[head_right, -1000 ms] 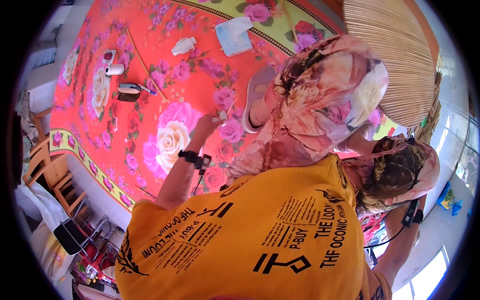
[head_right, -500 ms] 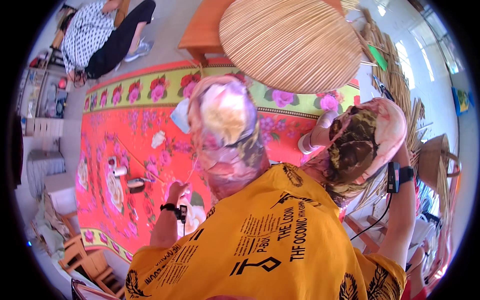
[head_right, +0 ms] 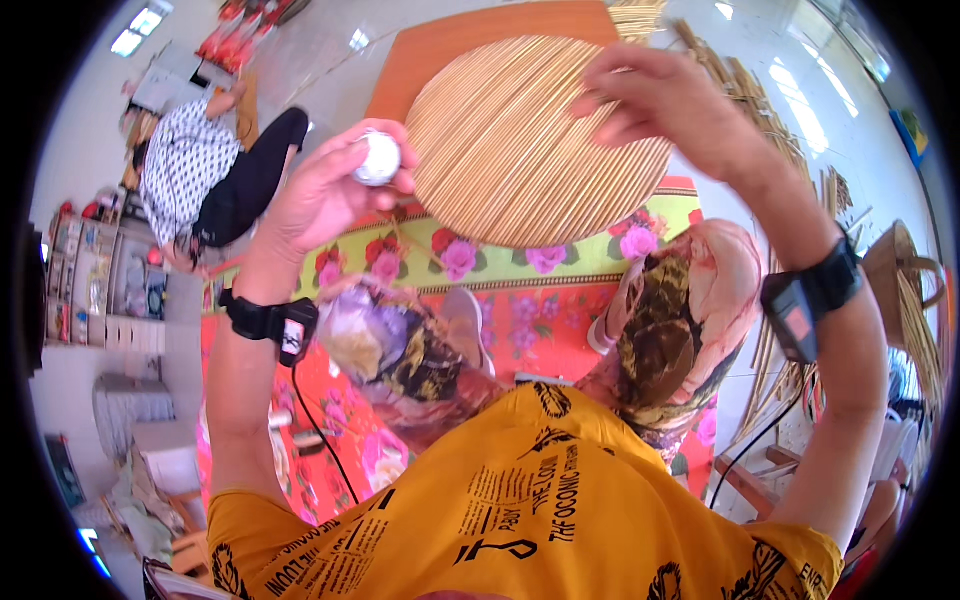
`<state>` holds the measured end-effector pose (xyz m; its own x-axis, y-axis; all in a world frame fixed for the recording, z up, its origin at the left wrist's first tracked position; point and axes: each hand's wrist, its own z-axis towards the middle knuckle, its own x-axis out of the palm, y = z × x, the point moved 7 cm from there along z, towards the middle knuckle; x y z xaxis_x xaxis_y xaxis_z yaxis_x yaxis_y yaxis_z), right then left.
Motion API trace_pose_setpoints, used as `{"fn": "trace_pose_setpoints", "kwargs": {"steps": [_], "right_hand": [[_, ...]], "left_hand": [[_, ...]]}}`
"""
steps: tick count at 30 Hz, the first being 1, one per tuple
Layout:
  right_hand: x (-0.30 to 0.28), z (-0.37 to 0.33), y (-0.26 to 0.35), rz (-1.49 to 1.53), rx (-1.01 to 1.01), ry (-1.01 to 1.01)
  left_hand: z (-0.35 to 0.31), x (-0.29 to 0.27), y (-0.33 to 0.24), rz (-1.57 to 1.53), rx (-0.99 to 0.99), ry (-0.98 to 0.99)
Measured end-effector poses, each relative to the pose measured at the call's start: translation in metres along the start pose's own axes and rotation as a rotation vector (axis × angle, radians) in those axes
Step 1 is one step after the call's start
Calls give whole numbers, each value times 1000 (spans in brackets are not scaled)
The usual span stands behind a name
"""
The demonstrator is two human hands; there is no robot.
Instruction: The person uses a needle and thread to sew the outer edge of a circular bamboo object. They rotate the object to continue stitching along the perimeter and later pick up a small bundle of thread.
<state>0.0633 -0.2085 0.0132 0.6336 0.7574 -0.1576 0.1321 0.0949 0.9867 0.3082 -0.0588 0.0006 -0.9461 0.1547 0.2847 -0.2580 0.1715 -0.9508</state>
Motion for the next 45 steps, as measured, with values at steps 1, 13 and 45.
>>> {"fn": "trace_pose_setpoints", "kwargs": {"steps": [1, 13, 45], "right_hand": [[21, 7, 4, 21, 8, 5], [31, 24, -90, 345, 155, -90], [52, 49, -60, 419, 96, 121]], "left_hand": [[19, 7, 2, -3, -7, 75], [94, 32, 101, -396, -293, 174], [94, 40, 63, 63, -92, 112]]}}
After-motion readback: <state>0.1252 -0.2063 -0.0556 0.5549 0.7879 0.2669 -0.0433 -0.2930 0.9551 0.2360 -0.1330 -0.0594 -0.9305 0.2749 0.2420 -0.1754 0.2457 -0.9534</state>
